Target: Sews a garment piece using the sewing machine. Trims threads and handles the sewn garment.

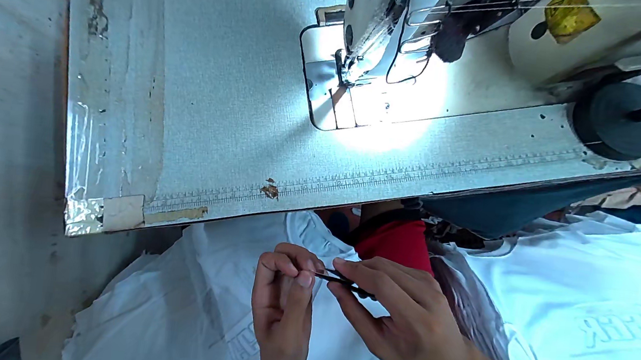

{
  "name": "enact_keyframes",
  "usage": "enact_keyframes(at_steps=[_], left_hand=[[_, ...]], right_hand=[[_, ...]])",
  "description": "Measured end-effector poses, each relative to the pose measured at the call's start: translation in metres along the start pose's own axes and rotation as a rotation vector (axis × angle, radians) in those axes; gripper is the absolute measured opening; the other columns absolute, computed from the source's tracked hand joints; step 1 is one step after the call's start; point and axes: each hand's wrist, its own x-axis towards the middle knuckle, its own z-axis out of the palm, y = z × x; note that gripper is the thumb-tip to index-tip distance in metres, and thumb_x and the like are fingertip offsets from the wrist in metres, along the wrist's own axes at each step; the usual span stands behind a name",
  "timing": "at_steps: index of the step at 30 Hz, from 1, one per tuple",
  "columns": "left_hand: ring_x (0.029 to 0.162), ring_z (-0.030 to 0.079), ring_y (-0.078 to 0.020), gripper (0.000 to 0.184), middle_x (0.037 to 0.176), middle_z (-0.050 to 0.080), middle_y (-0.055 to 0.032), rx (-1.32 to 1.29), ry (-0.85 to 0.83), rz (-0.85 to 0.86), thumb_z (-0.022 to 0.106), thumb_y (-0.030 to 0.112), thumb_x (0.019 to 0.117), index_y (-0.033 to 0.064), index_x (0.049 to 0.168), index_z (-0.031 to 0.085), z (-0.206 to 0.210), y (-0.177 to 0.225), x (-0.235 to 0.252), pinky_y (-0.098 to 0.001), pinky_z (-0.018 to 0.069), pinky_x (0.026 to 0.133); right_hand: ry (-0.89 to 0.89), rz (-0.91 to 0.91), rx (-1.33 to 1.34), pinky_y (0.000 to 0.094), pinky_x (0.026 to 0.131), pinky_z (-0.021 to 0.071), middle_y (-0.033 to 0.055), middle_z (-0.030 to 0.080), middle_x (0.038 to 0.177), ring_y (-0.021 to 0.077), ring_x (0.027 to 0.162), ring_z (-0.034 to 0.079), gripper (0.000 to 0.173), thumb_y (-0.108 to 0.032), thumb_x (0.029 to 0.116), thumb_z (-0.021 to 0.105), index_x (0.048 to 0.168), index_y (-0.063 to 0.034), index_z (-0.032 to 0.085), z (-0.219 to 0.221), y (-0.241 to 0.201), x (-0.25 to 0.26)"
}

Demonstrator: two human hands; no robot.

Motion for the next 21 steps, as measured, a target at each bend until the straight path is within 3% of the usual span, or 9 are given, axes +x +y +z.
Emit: enact_keyframes(at_steps=[21], left_hand=[[0.100, 0.064, -0.0102, 0.009, 0.104, 0.063, 0.0002, 0.302, -0.053, 0.106, 0.061, 0.009, 0.1010, 0.0157, 0.107, 0.059, -0.0010, 0.0034, 0.0026, -0.0261, 0.0556, 0.089]], right_hand=[[0.009, -0.118, -0.094, 0.0222, 0.058, 0.0483, 0.0056, 0.070, 0.082, 0.0123, 0.068, 0.062, 0.016, -0.014, 0.0996, 0.066, 0.112, -0.0045, 0.070, -0.0010, 0.0035, 0.0021]])
